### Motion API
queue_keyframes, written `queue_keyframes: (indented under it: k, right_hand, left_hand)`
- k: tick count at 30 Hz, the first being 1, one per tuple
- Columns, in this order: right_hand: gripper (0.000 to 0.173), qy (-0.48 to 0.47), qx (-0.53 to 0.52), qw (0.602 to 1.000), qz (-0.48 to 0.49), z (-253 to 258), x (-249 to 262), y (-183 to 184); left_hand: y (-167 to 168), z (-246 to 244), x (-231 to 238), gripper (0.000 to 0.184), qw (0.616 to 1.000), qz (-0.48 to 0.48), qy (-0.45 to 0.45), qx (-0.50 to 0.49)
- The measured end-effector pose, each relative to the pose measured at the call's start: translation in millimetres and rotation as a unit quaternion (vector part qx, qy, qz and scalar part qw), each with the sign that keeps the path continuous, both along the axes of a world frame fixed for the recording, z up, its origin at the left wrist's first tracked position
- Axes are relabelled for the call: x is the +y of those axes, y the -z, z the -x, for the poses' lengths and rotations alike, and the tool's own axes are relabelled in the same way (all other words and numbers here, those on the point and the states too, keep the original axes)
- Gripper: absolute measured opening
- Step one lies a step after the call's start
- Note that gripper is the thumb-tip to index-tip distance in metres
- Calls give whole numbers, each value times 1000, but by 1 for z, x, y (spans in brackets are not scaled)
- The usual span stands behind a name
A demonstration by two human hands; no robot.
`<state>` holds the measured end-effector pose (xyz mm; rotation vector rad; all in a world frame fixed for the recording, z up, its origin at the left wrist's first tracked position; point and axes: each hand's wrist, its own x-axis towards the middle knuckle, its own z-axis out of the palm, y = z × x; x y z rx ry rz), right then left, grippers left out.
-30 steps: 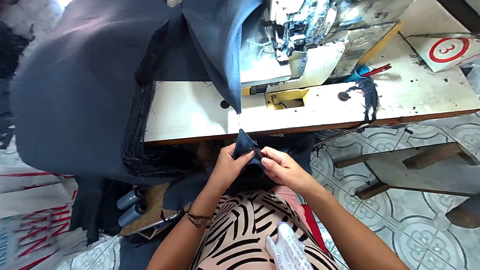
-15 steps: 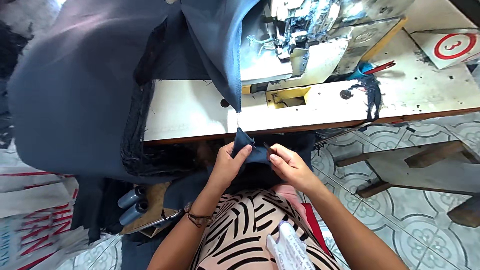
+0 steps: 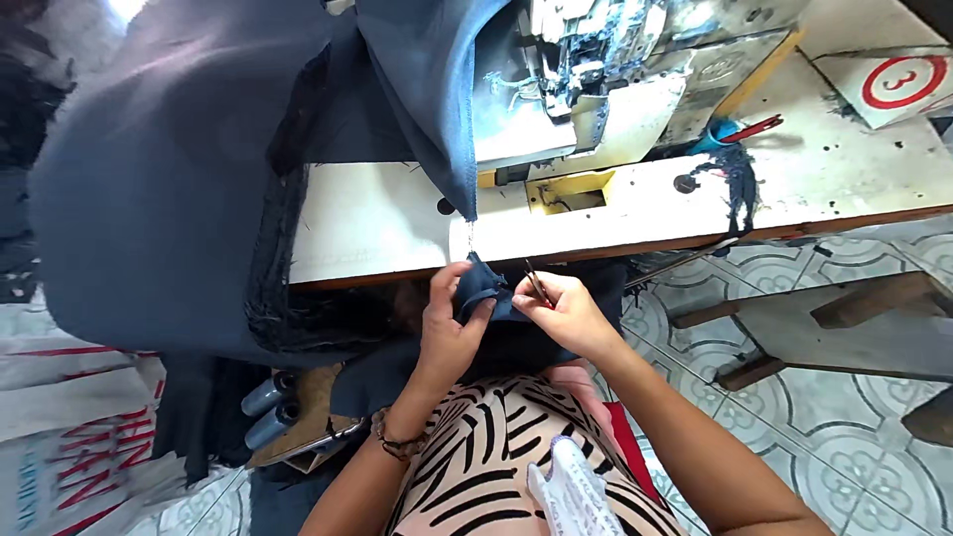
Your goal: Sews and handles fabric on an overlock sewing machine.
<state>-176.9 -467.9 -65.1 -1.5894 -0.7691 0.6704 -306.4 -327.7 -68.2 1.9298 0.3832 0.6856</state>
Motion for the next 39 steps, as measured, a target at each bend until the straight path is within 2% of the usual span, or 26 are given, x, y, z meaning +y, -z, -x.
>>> queue_keyframes:
  k: [2,4,7,9,11,13,17,21,29,39]
  right_hand:
    - [12,-6,-28,1000,5,-4,-5,1]
    - [26,-18,-86,996,14,-11,-10,-3]
    - [28,-43,-199,979,32,-23,-17,-15]
    - [28,-61,-288,955,26,-28,-18,-23]
    - [24,-78,-364,928,4,-30,-16,-32]
    - [20,-98,-422,901,-16,-30,-11,-41]
    - [21,-117,-498,859,-4,-29,0,-45]
    - [18,-111,-523,844,38,-34,4,-34]
    - [20,-106,-513,851,28,-36,-6,-31]
    - [20,-111,-522,845,42,-36,-9,-28]
  left_hand:
    - [3,0,2,18,999,-32,17,-16]
    - [3,1,2,7,999,-34,19,-14]
    - [3,-1,-1,11,1000,-17,-1,-21]
    - [4,-3,-5,4,999,-10,-28,-13]
    - [3,-3,-7,23,999,-3,-46,0]
    - [2,-3,-7,34,998,-3,-57,1]
    - [-3,-2,-8,30,997,-35,-68,14]
    - [-9,-3,-7,21,996,-64,-61,15]
    - [-10,-6,-5,21,993,-105,-58,23]
    - [-14,-8,-6,21,993,-109,-38,28]
